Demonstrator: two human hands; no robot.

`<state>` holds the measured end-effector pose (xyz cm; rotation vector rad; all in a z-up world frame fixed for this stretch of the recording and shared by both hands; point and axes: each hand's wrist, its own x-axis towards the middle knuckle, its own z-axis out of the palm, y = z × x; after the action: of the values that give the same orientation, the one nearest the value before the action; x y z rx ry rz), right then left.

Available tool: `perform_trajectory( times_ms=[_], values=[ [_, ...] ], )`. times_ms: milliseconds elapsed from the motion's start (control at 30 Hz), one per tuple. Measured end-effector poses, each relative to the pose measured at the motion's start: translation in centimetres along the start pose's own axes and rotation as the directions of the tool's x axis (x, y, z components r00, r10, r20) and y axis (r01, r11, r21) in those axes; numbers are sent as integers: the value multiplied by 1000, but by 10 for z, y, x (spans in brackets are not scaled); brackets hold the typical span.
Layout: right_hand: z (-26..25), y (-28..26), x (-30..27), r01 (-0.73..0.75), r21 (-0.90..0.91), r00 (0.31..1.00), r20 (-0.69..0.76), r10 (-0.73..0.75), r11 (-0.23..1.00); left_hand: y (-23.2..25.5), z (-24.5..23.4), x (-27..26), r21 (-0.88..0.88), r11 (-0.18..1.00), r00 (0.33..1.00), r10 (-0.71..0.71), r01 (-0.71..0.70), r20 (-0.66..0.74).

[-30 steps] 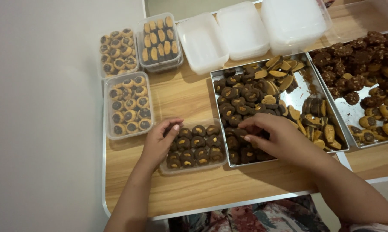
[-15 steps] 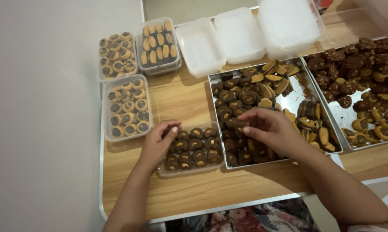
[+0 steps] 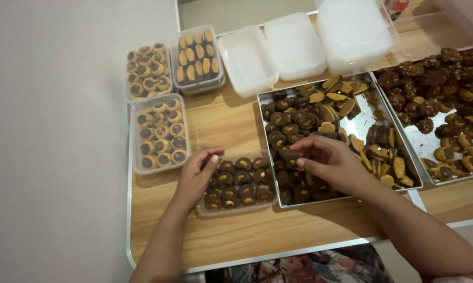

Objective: Packing small chocolate cookies with yellow centers from a metal tray into a clear plastic container.

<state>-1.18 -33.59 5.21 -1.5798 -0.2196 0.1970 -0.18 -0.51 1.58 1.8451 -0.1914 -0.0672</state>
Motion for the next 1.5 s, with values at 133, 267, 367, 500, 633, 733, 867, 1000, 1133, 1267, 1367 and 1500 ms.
perform_trajectory(
  times_ms=[133, 267, 367, 500, 633, 733, 867, 1000, 1133, 1267, 1367, 1500],
  values=[
    [0, 2, 0, -1, 3, 1000, 18, 1, 1000, -10, 2, 0, -43, 999, 1000, 14, -15, -8],
    [10, -12, -3, 94, -272, 996, 15, -93, 958, -35, 3, 2, -146, 986, 996, 83, -86, -30],
    [19, -14, -2, 158, -350, 987, 52, -149, 923, -47, 4, 4, -189, 975, 993, 109, -114, -35],
    [40, -13, 1, 285, -432, 956, 185, -226, 856, -45, 4, 3, -198, 973, 993, 116, -121, -34],
    [65, -12, 3, 321, -461, 935, 291, -201, 827, -43, 5, 4, -213, 972, 995, 93, -99, -39],
    [87, -11, 14, 375, -484, 900, 394, -186, 791, -49, 5, 5, -216, 973, 996, 79, -85, -36],
    [115, -4, 30, 427, -516, 853, 502, -142, 742, -49, 4, 6, -212, 973, 995, 87, -93, -37],
    [136, 10, 44, 390, -600, 844, 536, -12, 699, -51, 4, 8, -187, 974, 992, 121, -127, -42],
    [151, 16, 50, 382, -645, 851, 525, 21, 662, -44, 3, 4, -169, 977, 991, 126, -132, -46],
    [157, 21, 55, 379, -691, 848, 525, 68, 615, -43, 3, 4, -176, 974, 989, 137, -145, -58],
    [163, 26, 58, 378, -706, 848, 524, 83, 598, -43, 4, 4, -182, 973, 990, 133, -141, -56],
    [165, 33, 62, 389, -707, 830, 547, 108, 591, -32, 2, -2, -179, 975, 991, 128, -135, -49]
  ],
)
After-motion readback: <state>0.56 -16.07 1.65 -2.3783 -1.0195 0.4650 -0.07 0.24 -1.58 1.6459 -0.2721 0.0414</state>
